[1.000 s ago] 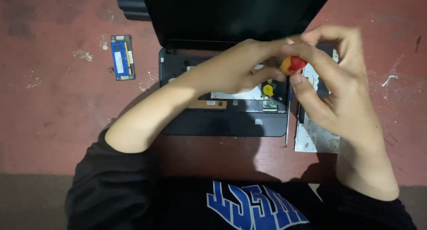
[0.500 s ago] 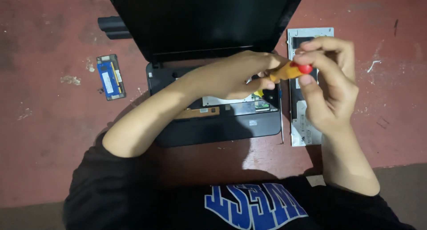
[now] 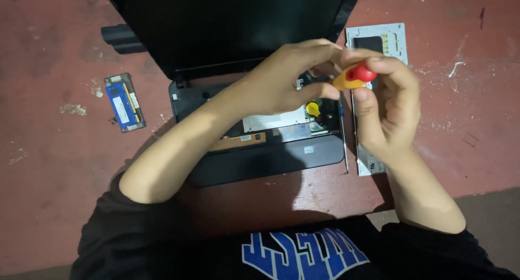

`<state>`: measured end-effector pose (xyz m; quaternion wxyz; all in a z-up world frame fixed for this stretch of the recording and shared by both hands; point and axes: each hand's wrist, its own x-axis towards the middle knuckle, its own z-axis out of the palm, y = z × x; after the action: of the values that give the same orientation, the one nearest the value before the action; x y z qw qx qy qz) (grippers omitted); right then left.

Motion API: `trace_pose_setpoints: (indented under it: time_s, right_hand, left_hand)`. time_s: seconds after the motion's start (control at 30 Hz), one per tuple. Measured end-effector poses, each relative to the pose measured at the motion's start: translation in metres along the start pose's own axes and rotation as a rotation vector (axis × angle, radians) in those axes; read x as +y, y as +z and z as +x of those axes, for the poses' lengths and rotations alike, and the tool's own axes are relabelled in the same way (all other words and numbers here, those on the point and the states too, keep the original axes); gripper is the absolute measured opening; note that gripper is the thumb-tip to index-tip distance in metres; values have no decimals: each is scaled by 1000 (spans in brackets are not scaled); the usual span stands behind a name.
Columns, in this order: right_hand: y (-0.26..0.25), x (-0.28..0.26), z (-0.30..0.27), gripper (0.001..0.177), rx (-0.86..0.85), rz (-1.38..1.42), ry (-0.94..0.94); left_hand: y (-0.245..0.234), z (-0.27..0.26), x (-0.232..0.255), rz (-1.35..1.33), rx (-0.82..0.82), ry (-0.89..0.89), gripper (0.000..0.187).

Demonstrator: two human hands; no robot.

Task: Disassembling a laptop to access internal components by removing screws and the keyboard.

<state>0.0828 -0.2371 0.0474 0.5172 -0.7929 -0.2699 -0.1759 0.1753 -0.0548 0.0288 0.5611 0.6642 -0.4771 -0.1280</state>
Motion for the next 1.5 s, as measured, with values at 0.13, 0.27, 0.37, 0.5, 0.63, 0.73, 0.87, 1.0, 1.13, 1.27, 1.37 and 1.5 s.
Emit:
trace_pose_setpoints:
  time_s: [0.13, 0.27, 0.37, 0.5, 0.63, 0.73, 0.87, 1.0, 1.13, 1.27, 1.37, 1.5]
  right_hand:
    - [-2, -8, 6, 29, 17, -178, -14]
    - [-5, 14, -4, 49, 91, -281, -61]
    - [-3, 14, -6, 43, 90, -250, -34]
    - [-2, 12, -5, 33, 82, -112, -13]
    - [3, 4, 6, 27, 47, -20, -63]
    - [4, -1, 4, 23, 43, -18, 1]
    - [-2, 12, -4, 53, 34, -92, -36]
    - [-4, 20, -10, 46, 132, -250, -65]
    - [-2, 8, -3, 29, 72, -187, -86]
    - [0, 3, -3, 33, 80, -163, -18]
    - [-1, 10, -3, 36, 26, -87, -48]
    - [-2, 15, -7, 41, 62, -260, -67]
  left_hand:
    - [0, 0, -4, 10, -10, 84, 14]
    - [8, 2, -4, -8, 65, -43, 30]
    - [12, 3, -3, -24, 67, -165, 40]
    - [-1, 1, -8, -8, 12, 45, 39]
    - [-14, -2, -2, 70, -140, 16, 17]
    - [-8, 0, -10, 42, -119, 103, 15]
    - [2, 1, -9, 59, -13, 18, 19]
    - [5, 5, -5, 96, -14, -51, 36]
    - [0, 3, -2, -24, -37, 21, 33]
    - [-4, 0, -12, 1, -126, 132, 28]
    - [3, 2, -17, 56, -62, 134, 22]
    - [8, 4, -13, 97, 39, 84, 27]
